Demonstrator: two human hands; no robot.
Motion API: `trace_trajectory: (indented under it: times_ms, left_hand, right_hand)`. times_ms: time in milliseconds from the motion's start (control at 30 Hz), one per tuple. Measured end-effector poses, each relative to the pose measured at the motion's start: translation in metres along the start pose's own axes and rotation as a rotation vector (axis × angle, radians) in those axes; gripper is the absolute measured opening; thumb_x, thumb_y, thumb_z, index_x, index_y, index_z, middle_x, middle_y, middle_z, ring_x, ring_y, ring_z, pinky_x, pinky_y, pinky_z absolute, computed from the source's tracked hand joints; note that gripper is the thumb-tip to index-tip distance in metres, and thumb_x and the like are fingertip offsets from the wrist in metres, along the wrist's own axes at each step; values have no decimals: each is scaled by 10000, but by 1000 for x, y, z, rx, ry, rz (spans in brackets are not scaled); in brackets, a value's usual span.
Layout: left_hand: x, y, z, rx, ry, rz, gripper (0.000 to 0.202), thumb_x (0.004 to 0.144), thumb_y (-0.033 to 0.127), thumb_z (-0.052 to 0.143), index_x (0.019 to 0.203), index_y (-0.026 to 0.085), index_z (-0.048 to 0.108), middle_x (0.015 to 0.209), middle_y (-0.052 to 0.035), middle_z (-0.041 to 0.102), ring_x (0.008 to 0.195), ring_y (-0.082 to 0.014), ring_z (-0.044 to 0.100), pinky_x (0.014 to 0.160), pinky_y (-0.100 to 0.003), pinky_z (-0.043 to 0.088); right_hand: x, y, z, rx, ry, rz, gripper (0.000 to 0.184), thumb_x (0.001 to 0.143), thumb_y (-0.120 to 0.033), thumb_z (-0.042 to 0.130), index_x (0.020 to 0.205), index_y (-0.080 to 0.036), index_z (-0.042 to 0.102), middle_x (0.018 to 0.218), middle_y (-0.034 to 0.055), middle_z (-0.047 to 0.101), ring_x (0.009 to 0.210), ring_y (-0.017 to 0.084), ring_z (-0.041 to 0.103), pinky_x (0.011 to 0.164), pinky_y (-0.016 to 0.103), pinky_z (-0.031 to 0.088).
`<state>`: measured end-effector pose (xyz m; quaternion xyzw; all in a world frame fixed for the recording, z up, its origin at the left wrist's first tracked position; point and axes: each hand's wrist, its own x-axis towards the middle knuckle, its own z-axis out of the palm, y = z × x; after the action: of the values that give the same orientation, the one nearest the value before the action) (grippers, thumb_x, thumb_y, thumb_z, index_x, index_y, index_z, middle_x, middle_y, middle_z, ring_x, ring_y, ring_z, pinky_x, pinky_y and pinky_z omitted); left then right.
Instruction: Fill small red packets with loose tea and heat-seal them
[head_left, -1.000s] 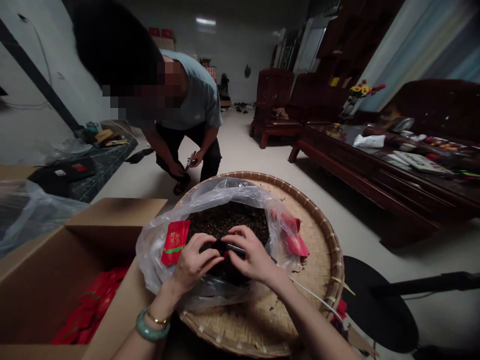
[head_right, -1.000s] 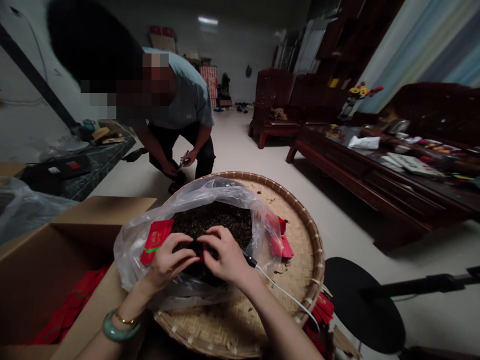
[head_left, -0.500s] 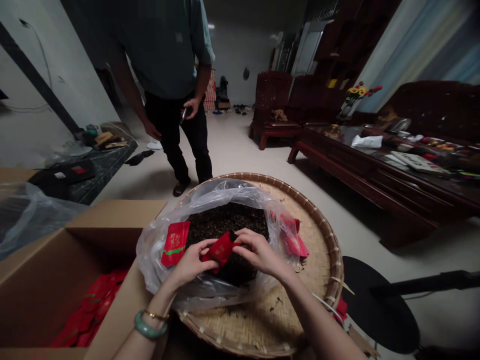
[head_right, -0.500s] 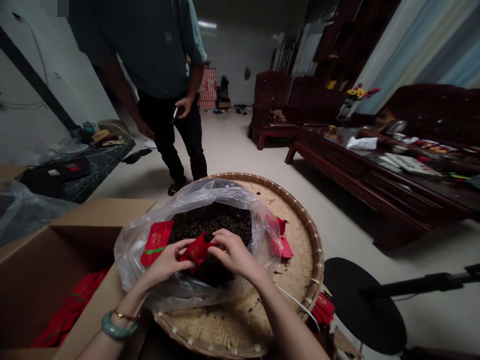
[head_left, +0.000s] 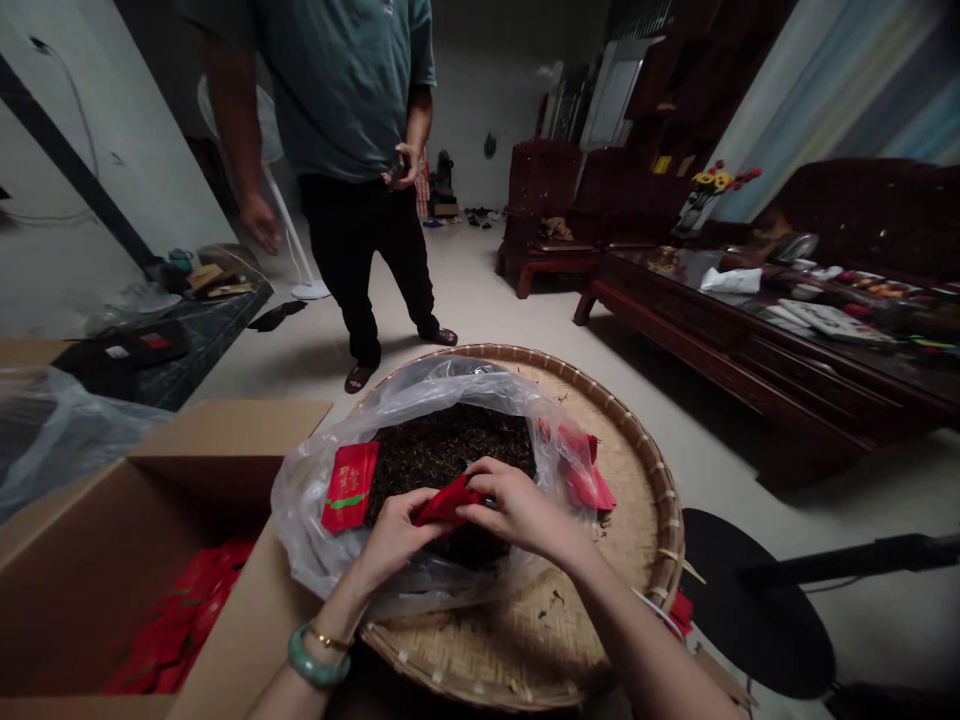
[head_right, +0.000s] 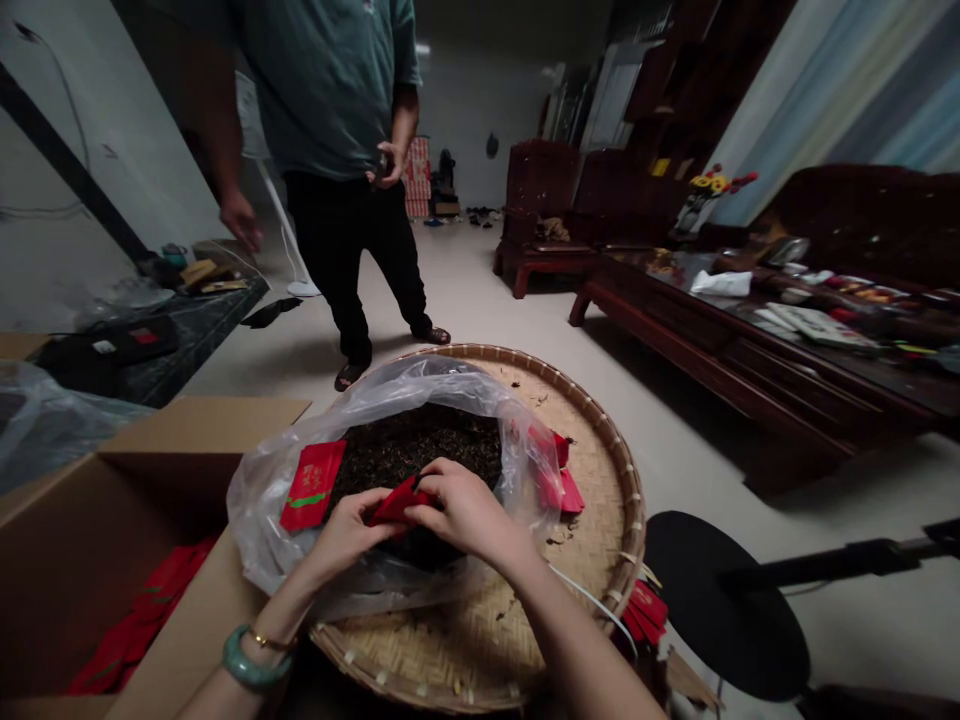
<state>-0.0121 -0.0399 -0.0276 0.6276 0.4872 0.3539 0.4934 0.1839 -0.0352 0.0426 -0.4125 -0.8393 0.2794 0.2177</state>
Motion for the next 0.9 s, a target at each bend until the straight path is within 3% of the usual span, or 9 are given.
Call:
trace_trajectory:
  times_ms: [133, 333, 467, 600, 700, 800, 900]
  left_hand:
    - [-1, 1, 6, -48, 2, 27, 274, 627, 182, 714, 899, 156, 692, 822, -13, 683, 753, -165, 588, 702, -235, 453]
    - [-3, -2, 13, -33, 95, 73, 208, 657, 248, 720, 841, 156, 691, 762, -7, 659, 700, -147, 559, 658, -221, 433]
    - [-4, -1, 14, -41, 107, 68, 216, 641, 238, 731, 841, 163, 698, 761, -3, 668, 692, -145, 562, 660, -222, 435]
    - [-6, 6, 13, -170, 35, -10, 294, 611, 221, 746, 894, 158, 691, 832, -19, 694, 755, -164, 600, 699, -235, 461]
    - [-7, 12, 14, -304, -2, -63, 332, 652, 311, 724, 937, 147, 679, 856, -33, 701, 748, -162, 610, 684, -237, 472]
    - [-6, 15, 18, -407, 21, -105, 353, 689, 429, 686, 867, 125, 676, 743, -24, 683, 636, -127, 583, 593, -208, 450]
    - [-5, 17, 24, -469, 76, -146, 377, 675, 461, 700, 823, 118, 655, 659, -3, 658, 557, -96, 551, 537, -181, 418]
  right_hand:
    - [-1, -5, 2, -96, -60, -62, 80, 824, -215, 613, 870, -178, 667, 994, 55, 613, 889, 165, 583, 772, 260, 470]
    - [-12, -24, -3, -295, 35, 0, 148, 811, -187, 621, 958, -174, 635, 1007, 69, 612, 925, 197, 563, 787, 299, 470]
    - [-10, -25, -4, -365, -55, 43, 104, 847, -222, 581, 860, -175, 673, 963, 65, 631, 888, 192, 573, 768, 291, 459]
    - [-5, -15, -2, -307, -70, 8, 182, 898, -236, 503, 829, -173, 659, 880, 50, 604, 800, 152, 558, 686, 246, 433]
    - [-4, -5, 0, -214, -80, -21, 191, 903, -224, 484, 797, -163, 631, 851, 38, 567, 733, 124, 538, 649, 226, 414]
    - [-2, 3, 4, -111, -63, -9, 186, 881, -207, 509, 732, -156, 608, 806, 25, 548, 688, 112, 518, 617, 219, 392]
    - [0, 8, 9, 36, 57, 61, 135, 820, -188, 581, 690, -162, 603, 752, 7, 562, 693, 117, 527, 624, 222, 387]
